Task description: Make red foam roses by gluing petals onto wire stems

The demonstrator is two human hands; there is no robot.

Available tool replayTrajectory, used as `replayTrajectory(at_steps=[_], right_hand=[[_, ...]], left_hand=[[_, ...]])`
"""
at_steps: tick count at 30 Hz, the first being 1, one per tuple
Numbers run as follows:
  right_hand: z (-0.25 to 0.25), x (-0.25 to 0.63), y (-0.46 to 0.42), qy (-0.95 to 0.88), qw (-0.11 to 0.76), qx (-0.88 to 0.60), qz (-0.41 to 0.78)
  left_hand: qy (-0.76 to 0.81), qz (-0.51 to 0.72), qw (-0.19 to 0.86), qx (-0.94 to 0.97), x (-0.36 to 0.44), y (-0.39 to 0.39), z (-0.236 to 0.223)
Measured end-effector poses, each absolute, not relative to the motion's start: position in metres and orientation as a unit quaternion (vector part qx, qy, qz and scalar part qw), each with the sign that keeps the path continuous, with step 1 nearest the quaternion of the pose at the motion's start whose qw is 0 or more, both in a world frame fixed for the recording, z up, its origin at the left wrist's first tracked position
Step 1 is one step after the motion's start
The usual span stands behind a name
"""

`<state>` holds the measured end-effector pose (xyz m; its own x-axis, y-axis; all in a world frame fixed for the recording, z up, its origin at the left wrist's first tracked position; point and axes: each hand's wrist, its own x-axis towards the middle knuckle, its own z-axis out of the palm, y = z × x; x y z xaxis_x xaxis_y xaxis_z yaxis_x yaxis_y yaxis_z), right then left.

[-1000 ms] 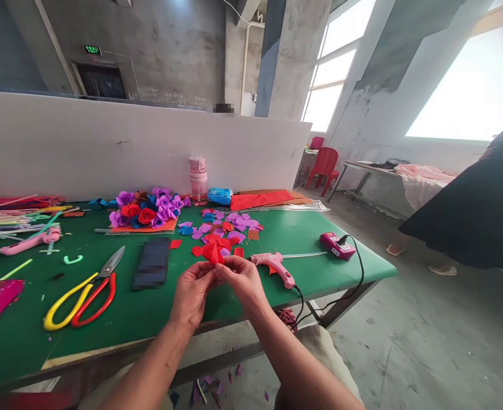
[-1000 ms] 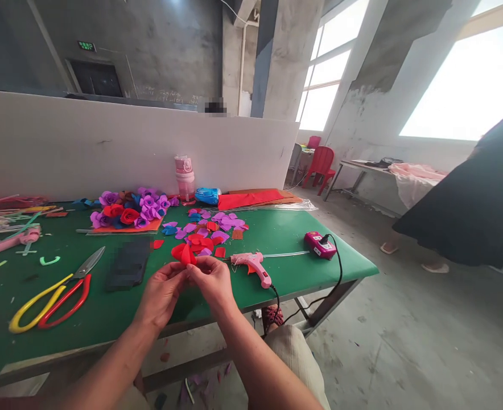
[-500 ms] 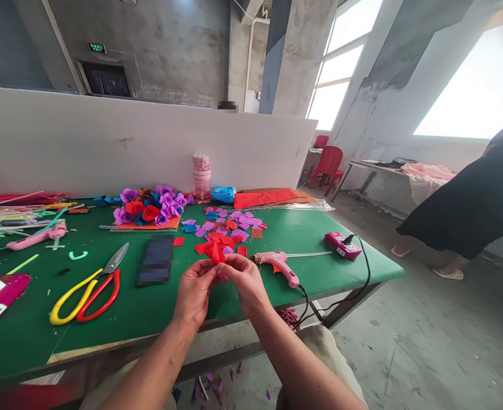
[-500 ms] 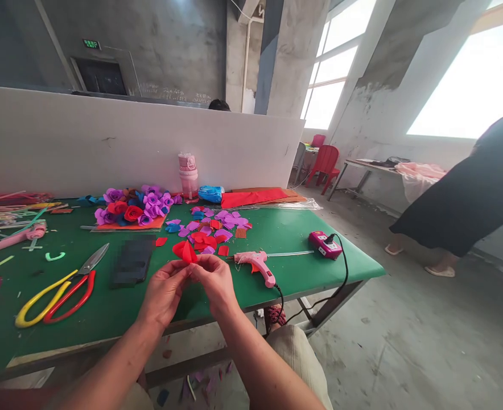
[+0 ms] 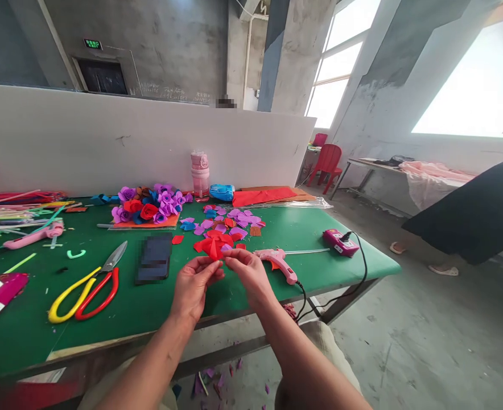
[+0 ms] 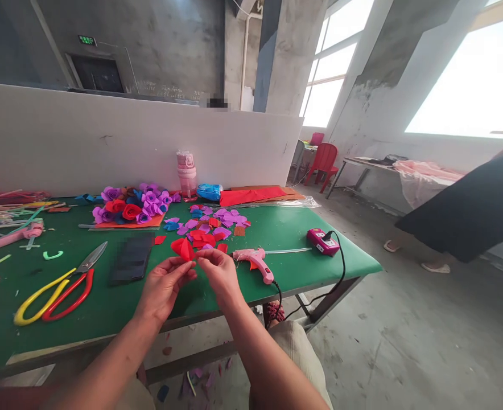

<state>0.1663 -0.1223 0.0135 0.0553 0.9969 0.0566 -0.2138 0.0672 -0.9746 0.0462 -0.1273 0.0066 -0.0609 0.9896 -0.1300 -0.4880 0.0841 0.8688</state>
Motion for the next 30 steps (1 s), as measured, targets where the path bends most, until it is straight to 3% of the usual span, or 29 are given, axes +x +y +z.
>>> replayTrajectory(at_steps=[4,7,10,13,16,20,25,27,30], right_hand=[[0.029,0.217,-0.113,-0.568,0.555,-0.553,0.254],[0.038,0.266,-0.114,-0.601,0.415,-0.677,0.093],[0.037,0.297,-0.121,-0.601,0.264,-0.752,0.064],[0.023,0.305,-0.125,-0.632,0.185,-0.742,0.127],[0.009,0.300,-0.122,-0.652,0.182,-0.718,0.159],[0.004,0.291,-0.117,-0.623,0.287,-0.690,0.233],[0.020,0.272,-0.119,-0.457,0.515,-0.544,0.480],[0.026,0.261,-0.121,-0.406,0.540,-0.452,0.582],[0.030,0.243,-0.124,-0.363,0.512,-0.360,0.690]], left_hand=[[0.420,0.612,0.591,0.314,0.039,-0.123,0.009],[0.424,0.604,0.590,0.328,0.034,-0.122,0.009],[0.424,0.588,0.598,0.341,0.031,-0.124,0.009],[0.424,0.580,0.604,0.344,0.031,-0.126,0.009],[0.423,0.583,0.603,0.343,0.031,-0.126,0.011],[0.417,0.592,0.602,0.337,0.029,-0.124,0.012],[0.413,0.598,0.603,0.329,0.027,-0.124,0.011],[0.414,0.599,0.603,0.325,0.025,-0.124,0.011],[0.413,0.604,0.601,0.321,0.021,-0.123,0.011]])
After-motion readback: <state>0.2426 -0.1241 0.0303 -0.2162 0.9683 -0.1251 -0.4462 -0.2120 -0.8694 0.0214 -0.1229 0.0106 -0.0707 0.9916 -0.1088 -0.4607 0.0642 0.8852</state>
